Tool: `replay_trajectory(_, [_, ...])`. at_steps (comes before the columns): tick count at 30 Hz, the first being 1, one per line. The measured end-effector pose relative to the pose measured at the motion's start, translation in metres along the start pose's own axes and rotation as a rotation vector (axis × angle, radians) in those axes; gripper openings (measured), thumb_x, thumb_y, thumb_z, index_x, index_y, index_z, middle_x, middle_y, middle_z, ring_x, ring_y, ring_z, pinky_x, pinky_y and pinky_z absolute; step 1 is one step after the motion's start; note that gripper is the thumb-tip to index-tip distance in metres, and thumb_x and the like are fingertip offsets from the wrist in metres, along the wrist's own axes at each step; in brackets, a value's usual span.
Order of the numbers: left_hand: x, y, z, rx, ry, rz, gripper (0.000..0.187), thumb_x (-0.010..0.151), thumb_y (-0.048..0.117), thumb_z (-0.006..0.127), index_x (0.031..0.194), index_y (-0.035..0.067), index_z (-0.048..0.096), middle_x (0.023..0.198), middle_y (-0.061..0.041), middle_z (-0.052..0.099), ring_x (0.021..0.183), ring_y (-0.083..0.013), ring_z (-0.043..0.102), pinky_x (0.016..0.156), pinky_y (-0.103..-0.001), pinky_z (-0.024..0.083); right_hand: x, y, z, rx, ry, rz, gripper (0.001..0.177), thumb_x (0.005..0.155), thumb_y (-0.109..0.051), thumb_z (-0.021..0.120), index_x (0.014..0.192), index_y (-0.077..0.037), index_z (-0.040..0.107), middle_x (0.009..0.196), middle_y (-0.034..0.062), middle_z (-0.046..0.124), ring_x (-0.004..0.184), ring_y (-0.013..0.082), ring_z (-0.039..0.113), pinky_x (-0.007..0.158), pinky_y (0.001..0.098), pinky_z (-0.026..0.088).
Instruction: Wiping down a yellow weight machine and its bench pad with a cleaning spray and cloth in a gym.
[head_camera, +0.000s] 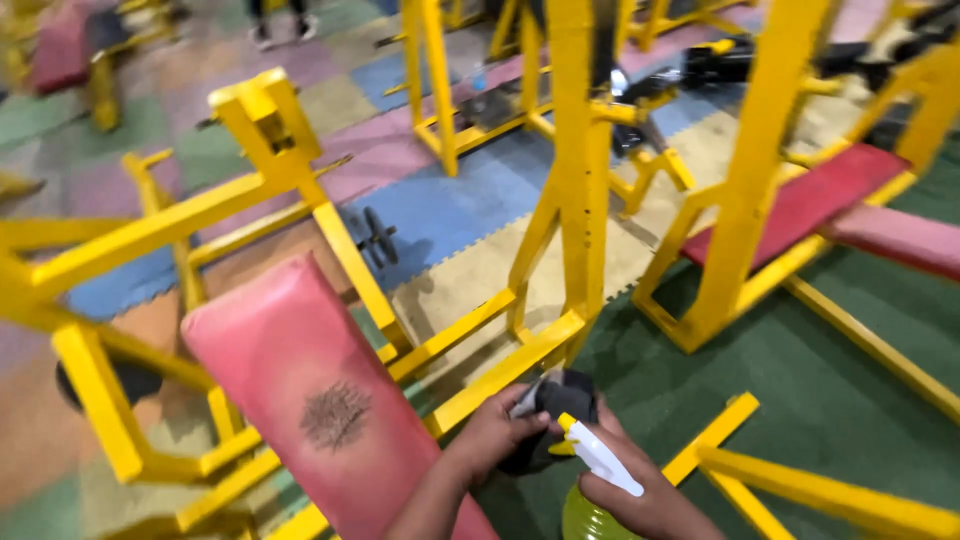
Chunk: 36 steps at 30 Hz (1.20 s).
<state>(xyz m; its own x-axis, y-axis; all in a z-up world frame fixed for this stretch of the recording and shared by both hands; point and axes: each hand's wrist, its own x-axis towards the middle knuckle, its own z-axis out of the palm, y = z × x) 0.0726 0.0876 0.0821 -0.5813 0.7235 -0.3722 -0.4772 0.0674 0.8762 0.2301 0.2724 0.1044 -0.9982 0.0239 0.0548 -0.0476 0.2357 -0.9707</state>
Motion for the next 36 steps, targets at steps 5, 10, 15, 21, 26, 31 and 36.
replay_trajectory(5, [-0.055, -0.001, -0.021, 0.307, 0.033, 0.135, 0.046, 0.091, 0.009, 0.068, 0.137, 0.014, 0.064, 0.121, -0.001, 0.071, 0.103, -0.0127, 0.065, 0.093, -0.026, 0.054, -0.028, 0.048, 0.061, -0.178, 0.138, -0.040, 0.058, 0.075, -0.011, 0.077, 0.132, -0.011, 0.069, 0.143, 0.0120, 0.059, 0.120, 0.0272, 0.063, 0.097, 0.0355, 0.051])
replay_trajectory(10, [-0.093, 0.010, -0.040, 0.586, 0.125, 0.413, 0.064, 0.091, 0.031, 0.066, 0.147, 0.007, 0.046, 0.148, -0.014, 0.055, 0.134, -0.0290, 0.056, 0.109, -0.040, 0.046, -0.020, -0.001, 0.098, -0.089, 0.308, -0.007, 0.062, 0.074, -0.012, 0.072, 0.135, -0.007, 0.061, 0.122, 0.0069, 0.069, 0.095, 0.0193, 0.068, 0.081, 0.0312, 0.055])
replay_trajectory(15, [-0.131, 0.035, -0.008, 0.837, 0.241, 0.860, 0.058, 0.089, 0.019, 0.066, 0.141, 0.003, 0.048, 0.141, -0.017, 0.056, 0.131, -0.0352, 0.054, 0.109, -0.045, 0.043, -0.013, -0.052, 0.108, -0.111, 0.641, 0.186, 0.058, 0.078, -0.011, 0.063, 0.135, -0.014, 0.070, 0.104, 0.0041, 0.060, 0.081, 0.0173, 0.058, 0.070, 0.0277, 0.046])
replay_trajectory(21, [-0.103, -0.002, 0.030, 0.939, -0.111, 0.658, 0.105, 0.079, 0.025, 0.077, 0.159, 0.002, 0.013, 0.150, -0.027, 0.031, 0.140, -0.0472, 0.034, 0.113, -0.055, 0.032, 0.004, -0.054, 0.081, -0.092, 0.776, 0.190, 0.052, 0.085, -0.012, 0.067, 0.136, -0.017, 0.068, 0.096, 0.0060, 0.055, 0.076, 0.0178, 0.059, 0.069, 0.0286, 0.048])
replay_trajectory(26, [-0.032, -0.022, 0.054, 0.918, -0.173, 0.619, 0.110, 0.078, 0.026, 0.077, 0.157, -0.002, 0.006, 0.155, -0.030, 0.019, 0.147, -0.0508, 0.023, 0.118, -0.058, 0.026, 0.020, -0.028, 0.044, -0.198, 0.727, 0.087, 0.041, 0.089, -0.027, 0.069, 0.126, -0.008, 0.070, 0.118, 0.0114, 0.063, 0.103, 0.0229, 0.067, 0.090, 0.0333, 0.054])
replay_trajectory(31, [0.084, -0.067, 0.102, 0.370, 0.002, 0.261, 0.078, 0.099, 0.061, 0.012, 0.155, 0.010, 0.032, 0.157, -0.011, 0.040, 0.149, -0.0211, 0.040, 0.123, -0.036, 0.028, 0.036, 0.007, -0.017, -0.280, 0.716, -0.009, 0.039, 0.090, -0.034, 0.068, 0.120, -0.008, 0.071, 0.120, 0.0147, 0.062, 0.101, 0.0280, 0.069, 0.092, 0.0388, 0.054])
replay_trajectory(36, [0.193, -0.123, 0.122, -0.118, 0.035, 0.402, 0.067, 0.099, 0.059, 0.035, 0.106, 0.001, 0.068, 0.091, -0.005, 0.063, 0.079, -0.0115, 0.051, 0.072, -0.029, 0.044, 0.067, 0.095, -0.083, 0.145, 0.683, 0.384, 0.056, 0.090, -0.026, 0.066, 0.141, -0.006, 0.059, 0.143, 0.0182, 0.050, 0.119, 0.0290, 0.062, 0.102, 0.0376, 0.049])
